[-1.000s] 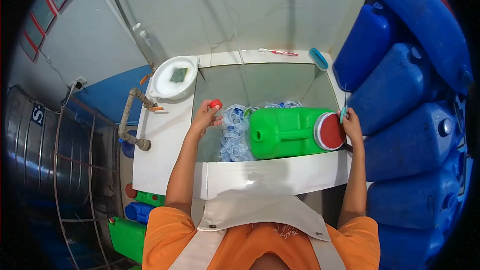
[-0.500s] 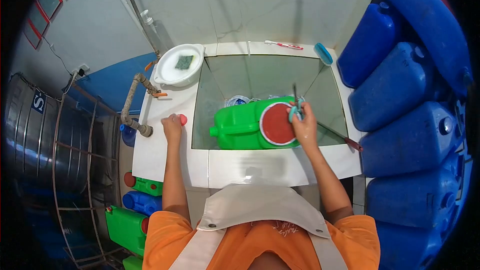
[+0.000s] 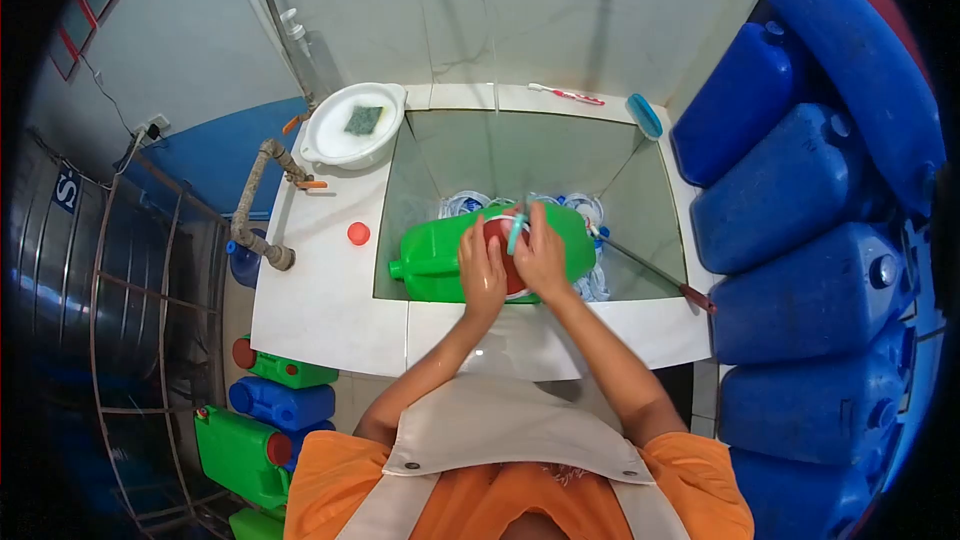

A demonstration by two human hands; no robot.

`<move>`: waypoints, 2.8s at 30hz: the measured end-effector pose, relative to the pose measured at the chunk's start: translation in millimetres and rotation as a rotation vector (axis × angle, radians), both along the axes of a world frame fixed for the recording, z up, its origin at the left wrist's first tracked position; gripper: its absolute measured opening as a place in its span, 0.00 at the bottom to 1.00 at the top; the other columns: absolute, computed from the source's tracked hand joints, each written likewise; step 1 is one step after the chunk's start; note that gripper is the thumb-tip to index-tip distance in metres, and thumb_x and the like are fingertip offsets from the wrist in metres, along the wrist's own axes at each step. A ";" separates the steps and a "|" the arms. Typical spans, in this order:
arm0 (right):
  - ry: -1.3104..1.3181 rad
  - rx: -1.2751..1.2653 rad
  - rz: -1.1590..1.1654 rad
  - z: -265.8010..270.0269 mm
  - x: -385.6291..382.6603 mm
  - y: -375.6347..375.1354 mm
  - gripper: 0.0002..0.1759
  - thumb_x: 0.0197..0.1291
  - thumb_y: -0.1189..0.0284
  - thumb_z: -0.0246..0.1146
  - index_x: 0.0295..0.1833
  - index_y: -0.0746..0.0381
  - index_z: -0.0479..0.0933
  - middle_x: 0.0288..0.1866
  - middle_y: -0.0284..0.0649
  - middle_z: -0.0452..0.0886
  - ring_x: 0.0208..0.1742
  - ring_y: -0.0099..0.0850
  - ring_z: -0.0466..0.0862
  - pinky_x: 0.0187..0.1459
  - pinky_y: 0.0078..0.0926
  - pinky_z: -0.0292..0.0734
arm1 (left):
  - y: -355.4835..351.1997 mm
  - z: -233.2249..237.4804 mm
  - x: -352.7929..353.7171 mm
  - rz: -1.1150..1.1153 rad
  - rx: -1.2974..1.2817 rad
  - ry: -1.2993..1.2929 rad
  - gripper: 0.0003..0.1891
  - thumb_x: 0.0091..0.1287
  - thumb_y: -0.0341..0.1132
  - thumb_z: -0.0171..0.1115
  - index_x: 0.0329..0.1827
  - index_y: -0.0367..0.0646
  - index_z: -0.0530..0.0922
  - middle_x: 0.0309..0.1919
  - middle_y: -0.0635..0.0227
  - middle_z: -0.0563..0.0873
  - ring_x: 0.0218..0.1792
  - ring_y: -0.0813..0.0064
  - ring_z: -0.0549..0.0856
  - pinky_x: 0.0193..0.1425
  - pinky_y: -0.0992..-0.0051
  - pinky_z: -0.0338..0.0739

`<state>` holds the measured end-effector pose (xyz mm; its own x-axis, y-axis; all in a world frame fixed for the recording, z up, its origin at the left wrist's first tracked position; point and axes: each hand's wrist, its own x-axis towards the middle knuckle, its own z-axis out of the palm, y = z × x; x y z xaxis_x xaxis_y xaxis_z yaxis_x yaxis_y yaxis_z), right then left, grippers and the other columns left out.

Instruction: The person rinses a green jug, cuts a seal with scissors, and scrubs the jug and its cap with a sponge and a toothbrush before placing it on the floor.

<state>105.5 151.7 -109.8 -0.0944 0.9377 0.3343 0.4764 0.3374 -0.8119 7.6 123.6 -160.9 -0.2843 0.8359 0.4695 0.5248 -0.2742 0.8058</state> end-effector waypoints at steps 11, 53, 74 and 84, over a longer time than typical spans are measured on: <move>0.687 -0.429 0.545 0.2 -46.7 139.9 0.28 0.64 0.46 0.49 0.46 0.63 0.68 0.44 0.44 0.81 0.49 0.33 0.78 0.52 0.32 0.69 | -18.0 78.2 -24.5 -0.125 -0.188 0.731 0.32 0.65 0.44 0.58 0.65 0.32 0.60 0.59 0.41 0.67 0.57 0.45 0.69 0.62 0.58 0.63; 0.919 -1.089 0.682 73.5 -8.4 2.9 0.25 0.61 0.48 0.56 0.29 0.60 0.73 0.19 0.45 0.78 0.08 0.15 0.61 0.09 0.10 0.51 | 51.5 102.1 -90.2 0.028 0.034 -0.167 0.17 0.59 0.39 0.67 0.39 0.31 0.80 0.24 0.58 0.84 0.25 0.77 0.79 0.32 0.76 0.75; 0.020 0.270 0.239 58.6 2.4 105.0 0.11 0.47 0.79 0.60 0.39 0.64 0.70 0.25 0.44 0.75 0.29 0.41 0.78 0.34 0.37 0.73 | 108.8 87.4 -85.5 -0.384 -0.185 -0.081 0.16 0.55 0.37 0.69 0.41 0.36 0.77 0.29 0.64 0.82 0.29 0.77 0.78 0.35 0.76 0.73; 0.170 0.157 -0.487 -8.9 54.8 190.8 0.10 0.50 0.78 0.59 0.40 0.65 0.72 0.29 0.53 0.78 0.31 0.45 0.80 0.34 0.36 0.73 | 101.4 55.6 -73.2 -0.491 -0.185 -0.225 0.16 0.54 0.33 0.70 0.42 0.39 0.74 0.32 0.69 0.81 0.33 0.80 0.77 0.39 0.78 0.73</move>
<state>160.3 342.5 -118.7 0.4070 0.7969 0.4465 0.4742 0.2334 -0.8489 -65.6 225.0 -105.3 0.0818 0.9578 0.2756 0.1811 -0.2863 0.9409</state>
